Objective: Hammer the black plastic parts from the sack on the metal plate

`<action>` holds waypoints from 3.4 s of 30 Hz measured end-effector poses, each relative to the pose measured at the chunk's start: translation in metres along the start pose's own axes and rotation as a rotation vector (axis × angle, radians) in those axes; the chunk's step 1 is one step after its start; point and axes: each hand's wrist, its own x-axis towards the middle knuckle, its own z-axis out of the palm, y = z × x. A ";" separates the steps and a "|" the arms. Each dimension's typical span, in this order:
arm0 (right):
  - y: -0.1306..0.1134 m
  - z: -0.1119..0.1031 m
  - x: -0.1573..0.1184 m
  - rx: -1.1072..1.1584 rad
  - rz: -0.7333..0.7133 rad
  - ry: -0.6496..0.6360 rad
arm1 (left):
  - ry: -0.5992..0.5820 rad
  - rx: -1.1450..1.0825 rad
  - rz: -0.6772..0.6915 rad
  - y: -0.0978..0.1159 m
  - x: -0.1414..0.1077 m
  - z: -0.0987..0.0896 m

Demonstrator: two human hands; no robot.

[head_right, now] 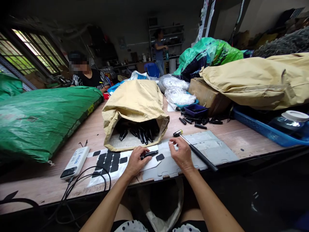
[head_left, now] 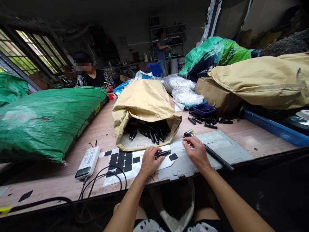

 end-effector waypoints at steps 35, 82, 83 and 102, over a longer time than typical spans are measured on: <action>-0.054 0.014 -0.078 -0.115 -0.147 -0.322 | 0.008 -0.117 -0.076 -0.003 0.002 0.002; 0.033 -0.006 0.017 -0.967 0.068 -0.093 | -0.097 -0.158 0.050 0.048 -0.030 -0.025; 0.033 -0.006 0.017 -0.970 0.063 -0.088 | -0.186 -0.195 0.082 0.057 -0.044 -0.026; 0.035 -0.004 0.017 -0.980 0.046 -0.077 | -0.591 -0.113 -0.120 0.071 -0.086 0.020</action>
